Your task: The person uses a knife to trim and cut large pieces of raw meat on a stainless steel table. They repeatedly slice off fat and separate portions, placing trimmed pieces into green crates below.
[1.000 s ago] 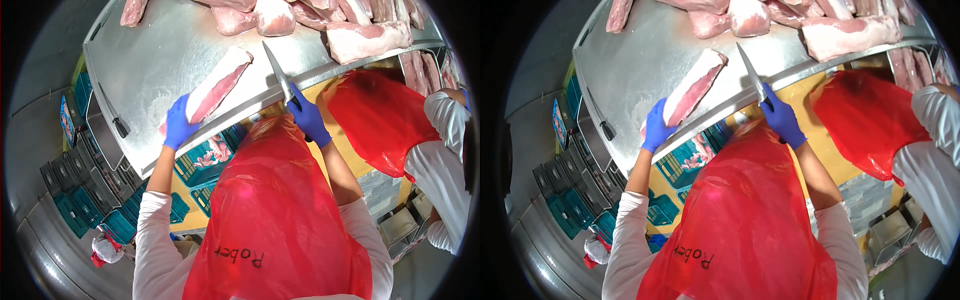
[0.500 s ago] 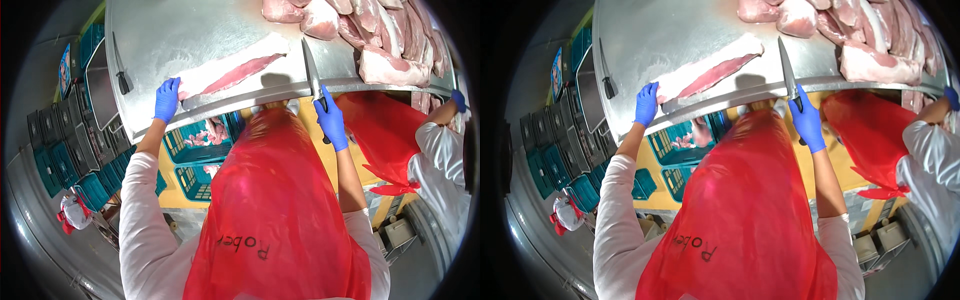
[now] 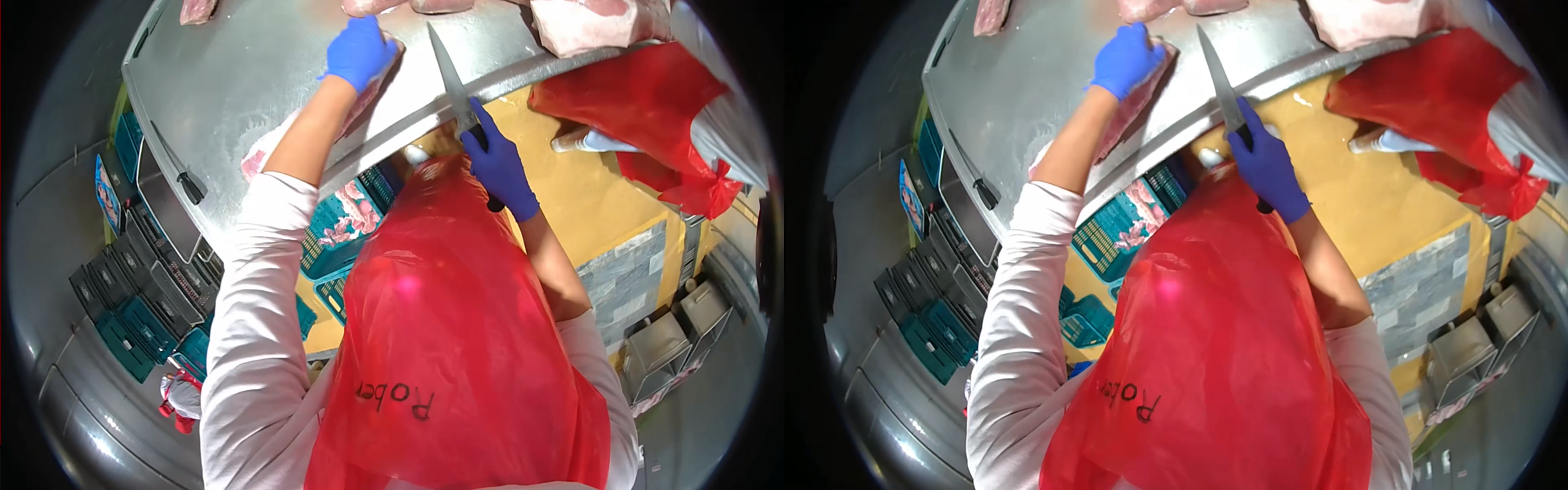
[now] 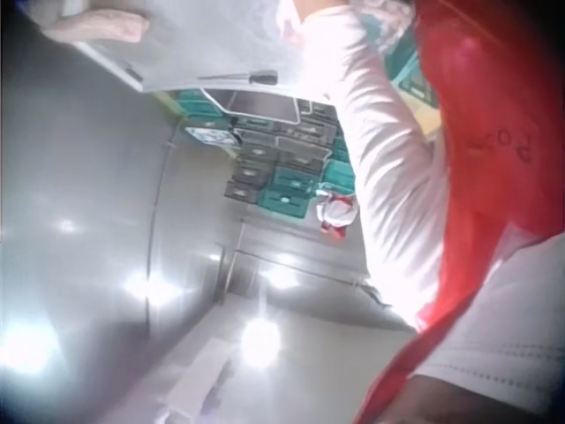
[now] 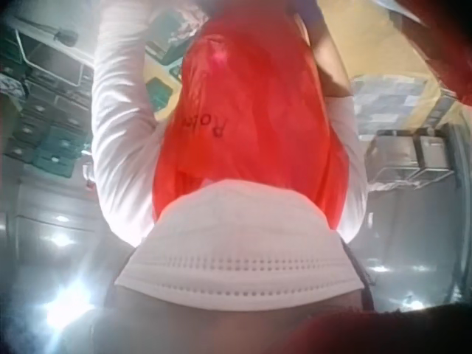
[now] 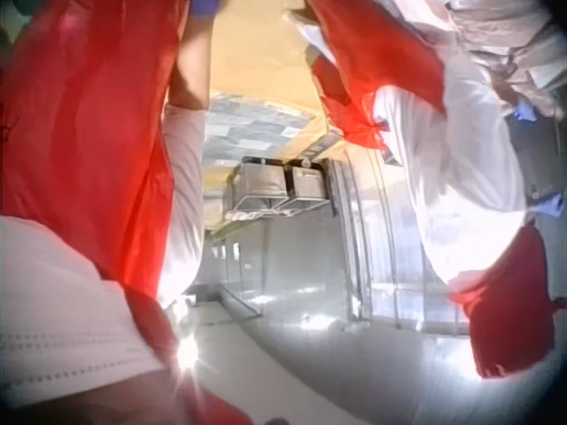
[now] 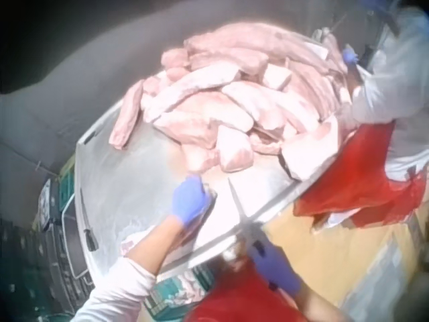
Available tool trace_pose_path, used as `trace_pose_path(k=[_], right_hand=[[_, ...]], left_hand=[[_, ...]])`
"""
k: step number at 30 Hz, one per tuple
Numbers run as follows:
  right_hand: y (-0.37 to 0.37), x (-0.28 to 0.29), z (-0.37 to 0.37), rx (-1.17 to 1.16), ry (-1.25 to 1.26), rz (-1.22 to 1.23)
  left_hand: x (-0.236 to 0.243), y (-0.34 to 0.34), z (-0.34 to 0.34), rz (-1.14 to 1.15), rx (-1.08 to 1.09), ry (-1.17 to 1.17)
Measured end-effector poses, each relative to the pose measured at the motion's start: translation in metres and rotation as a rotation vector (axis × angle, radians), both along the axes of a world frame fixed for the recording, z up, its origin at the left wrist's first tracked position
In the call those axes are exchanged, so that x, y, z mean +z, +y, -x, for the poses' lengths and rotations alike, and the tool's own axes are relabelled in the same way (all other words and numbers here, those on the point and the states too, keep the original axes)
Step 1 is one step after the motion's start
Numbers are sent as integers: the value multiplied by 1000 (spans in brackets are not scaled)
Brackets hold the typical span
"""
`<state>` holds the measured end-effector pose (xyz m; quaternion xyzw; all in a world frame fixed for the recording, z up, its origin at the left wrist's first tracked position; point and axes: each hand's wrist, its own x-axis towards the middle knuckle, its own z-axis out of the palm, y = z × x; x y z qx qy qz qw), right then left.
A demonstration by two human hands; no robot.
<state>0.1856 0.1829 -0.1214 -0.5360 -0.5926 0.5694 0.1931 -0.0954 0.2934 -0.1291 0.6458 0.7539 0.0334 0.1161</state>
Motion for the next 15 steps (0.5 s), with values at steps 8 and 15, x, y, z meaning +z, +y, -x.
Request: trace_pose_path(k=[8,15], right_hand=[[11,-6,16,137,58,-213],[36,-4,36,363,-18,-265]], left_hand=[[7,-18,65,178,417,-991],[18,-26,54,55,435,-960]])
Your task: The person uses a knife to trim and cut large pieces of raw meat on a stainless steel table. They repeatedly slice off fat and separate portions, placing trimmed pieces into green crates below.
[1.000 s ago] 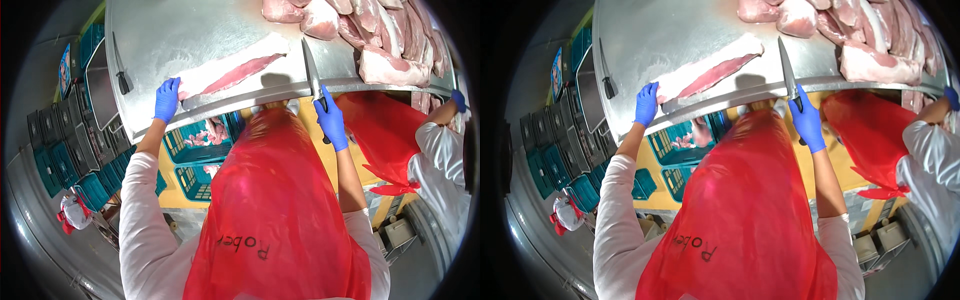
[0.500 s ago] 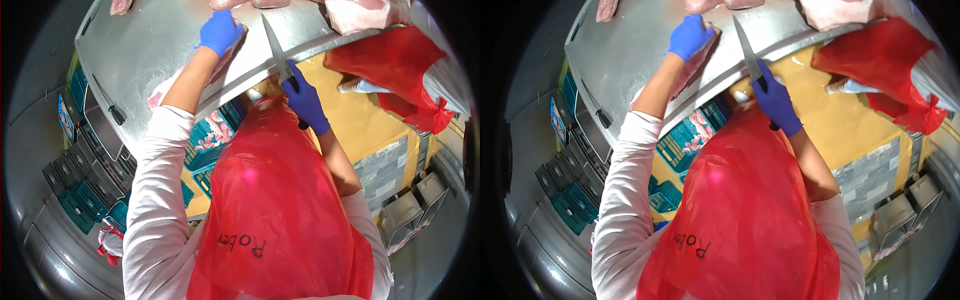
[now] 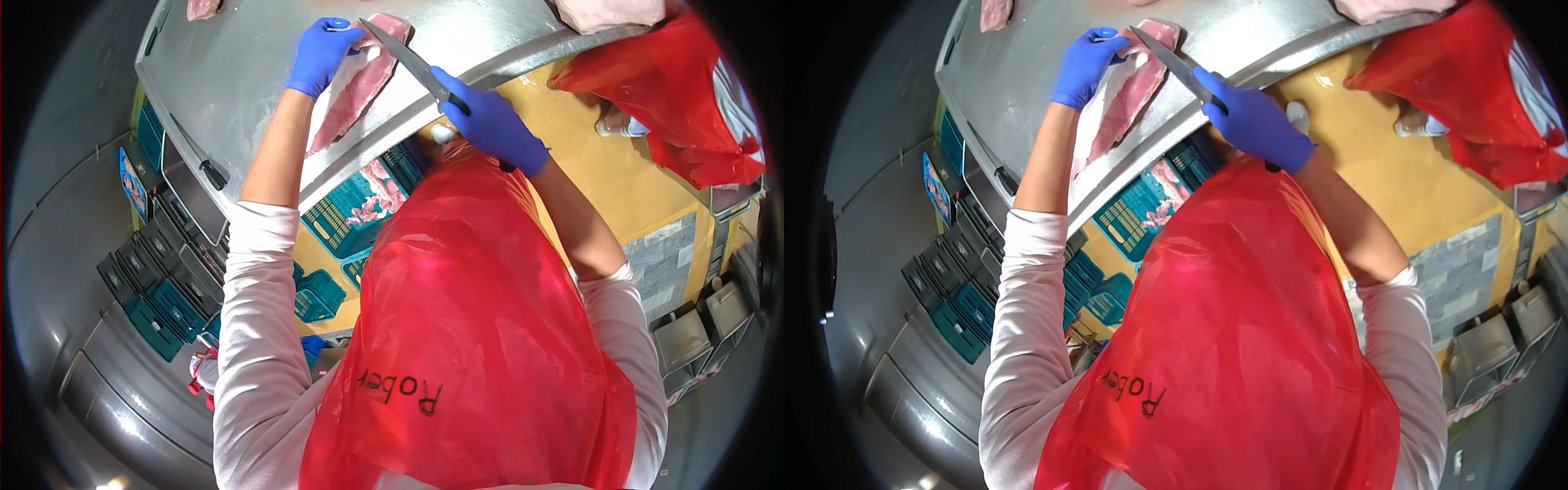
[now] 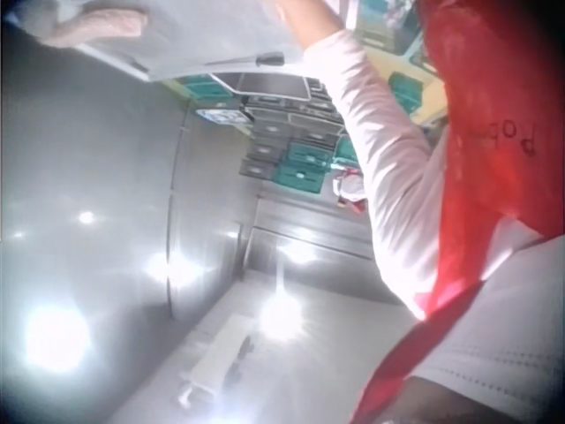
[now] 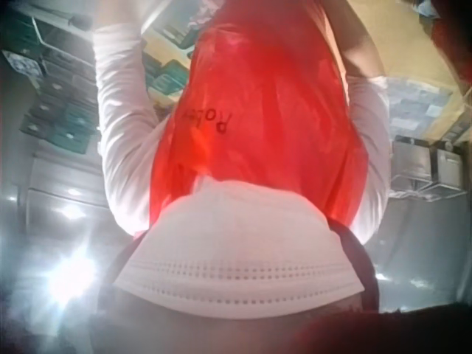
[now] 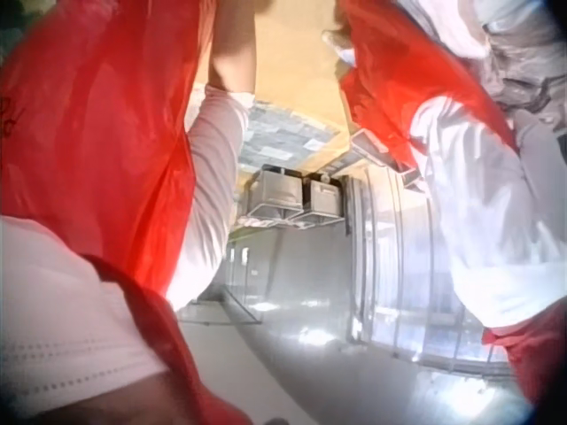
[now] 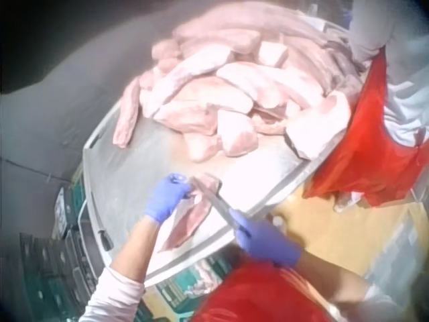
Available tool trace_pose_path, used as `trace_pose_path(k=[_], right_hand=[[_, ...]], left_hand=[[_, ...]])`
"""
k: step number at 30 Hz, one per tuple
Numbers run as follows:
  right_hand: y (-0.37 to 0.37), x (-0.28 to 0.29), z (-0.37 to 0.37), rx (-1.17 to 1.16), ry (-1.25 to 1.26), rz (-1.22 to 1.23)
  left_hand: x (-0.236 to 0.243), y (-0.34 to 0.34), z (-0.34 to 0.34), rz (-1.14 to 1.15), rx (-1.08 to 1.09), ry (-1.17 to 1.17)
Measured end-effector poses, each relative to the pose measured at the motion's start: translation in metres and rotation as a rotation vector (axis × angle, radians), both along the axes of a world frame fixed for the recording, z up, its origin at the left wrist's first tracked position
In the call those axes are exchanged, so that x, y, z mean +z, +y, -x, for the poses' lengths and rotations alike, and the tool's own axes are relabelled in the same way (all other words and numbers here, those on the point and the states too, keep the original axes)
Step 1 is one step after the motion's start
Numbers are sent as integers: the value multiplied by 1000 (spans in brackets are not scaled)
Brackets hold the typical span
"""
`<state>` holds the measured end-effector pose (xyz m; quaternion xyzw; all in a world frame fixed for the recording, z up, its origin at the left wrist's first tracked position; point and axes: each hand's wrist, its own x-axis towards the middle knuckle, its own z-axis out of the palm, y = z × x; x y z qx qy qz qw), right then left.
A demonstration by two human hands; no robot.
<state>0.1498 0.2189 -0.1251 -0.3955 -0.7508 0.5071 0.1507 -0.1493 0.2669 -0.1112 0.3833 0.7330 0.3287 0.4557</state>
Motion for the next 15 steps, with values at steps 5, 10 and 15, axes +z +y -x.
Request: trace_pose_path(k=[5,10,15], right_hand=[[62,-46,75,31,23,-142],[42,-42,79,-50,137,-19],[6,-20,20,35,190,204]], left_hand=[[10,13,-9,-56,-137,23],[0,19,1,-53,-117,116],[12,14,-5,-12,-94,-19]])
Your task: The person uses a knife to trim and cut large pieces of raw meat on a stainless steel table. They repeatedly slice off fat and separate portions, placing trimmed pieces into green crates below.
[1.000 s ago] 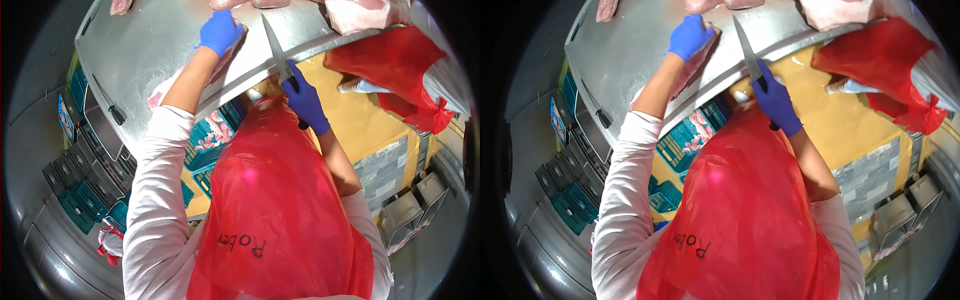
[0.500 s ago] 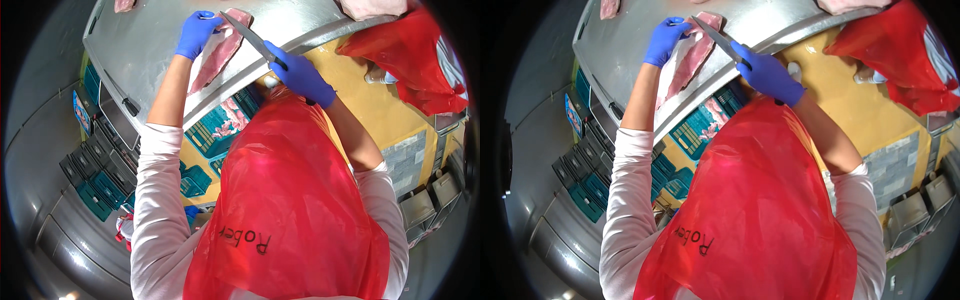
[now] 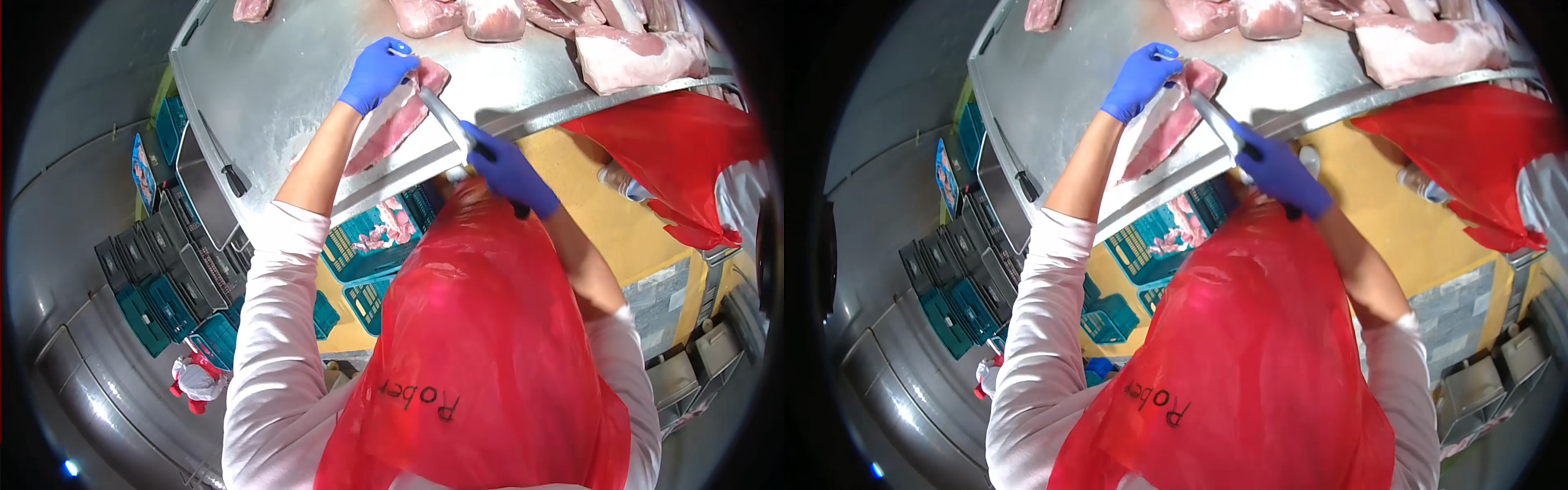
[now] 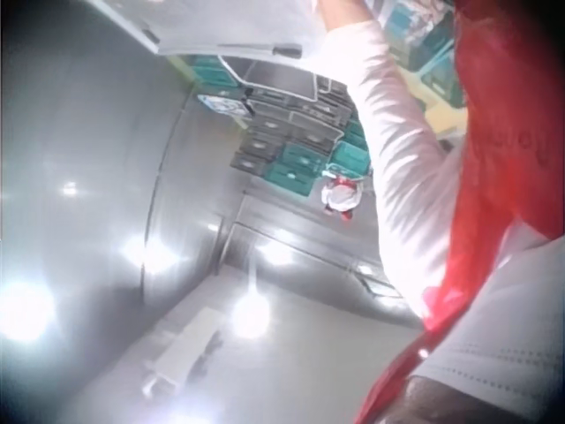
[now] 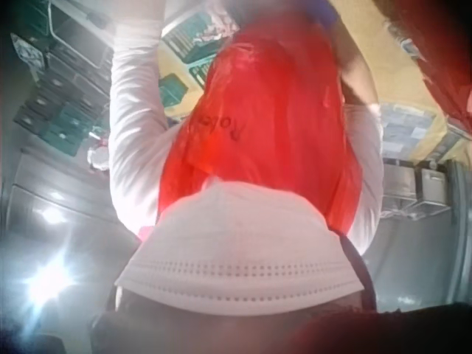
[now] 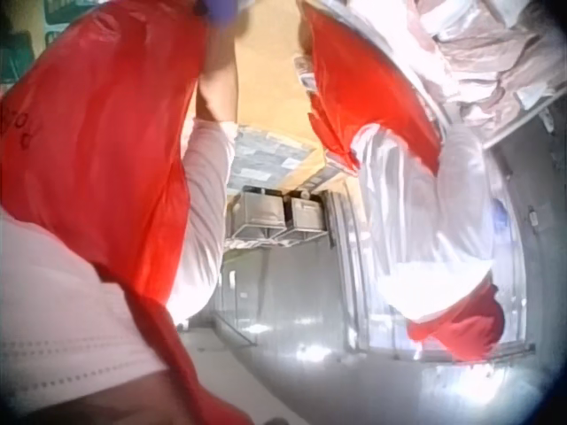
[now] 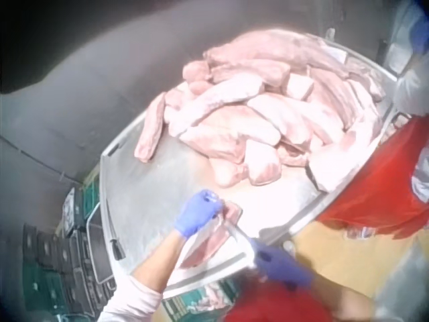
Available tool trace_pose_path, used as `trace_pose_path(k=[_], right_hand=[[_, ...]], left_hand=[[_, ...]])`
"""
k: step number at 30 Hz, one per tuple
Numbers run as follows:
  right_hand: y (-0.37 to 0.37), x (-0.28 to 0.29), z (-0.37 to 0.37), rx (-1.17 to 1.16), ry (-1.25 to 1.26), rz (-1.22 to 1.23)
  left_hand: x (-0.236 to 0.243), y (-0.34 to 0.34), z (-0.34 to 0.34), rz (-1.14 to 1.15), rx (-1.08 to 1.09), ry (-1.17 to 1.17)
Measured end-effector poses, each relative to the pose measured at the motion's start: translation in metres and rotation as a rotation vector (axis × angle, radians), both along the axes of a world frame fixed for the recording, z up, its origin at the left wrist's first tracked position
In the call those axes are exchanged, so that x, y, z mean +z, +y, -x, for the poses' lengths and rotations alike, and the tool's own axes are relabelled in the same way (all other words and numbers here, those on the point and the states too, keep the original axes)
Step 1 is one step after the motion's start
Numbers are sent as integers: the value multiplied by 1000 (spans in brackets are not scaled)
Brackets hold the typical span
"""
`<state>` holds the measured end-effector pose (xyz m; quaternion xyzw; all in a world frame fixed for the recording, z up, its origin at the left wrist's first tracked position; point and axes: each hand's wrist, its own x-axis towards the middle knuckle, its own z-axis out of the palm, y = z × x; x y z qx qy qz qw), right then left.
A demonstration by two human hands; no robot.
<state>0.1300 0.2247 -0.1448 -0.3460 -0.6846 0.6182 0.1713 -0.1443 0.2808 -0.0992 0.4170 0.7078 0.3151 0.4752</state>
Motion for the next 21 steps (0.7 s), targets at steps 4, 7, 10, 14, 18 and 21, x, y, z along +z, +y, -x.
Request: trace_pose_path(k=[4,7,10,14,18,21], right_hand=[[53,-2,67,66,-24,154],[39,6,81,-29,5,161],[10,-15,31,88,150,-73],[6,18,18,130,-19,330],[38,7,90,161,-98,290],[20,-20,108,86,-126,252]], left_hand=[[6,8,-15,-8,-131,88],[9,16,-8,3,5,69],[1,5,14,-26,141,-118],[24,-6,-10,-24,-5,-181],[29,1,-26,-53,10,-67],[11,4,10,-109,172,-123]])
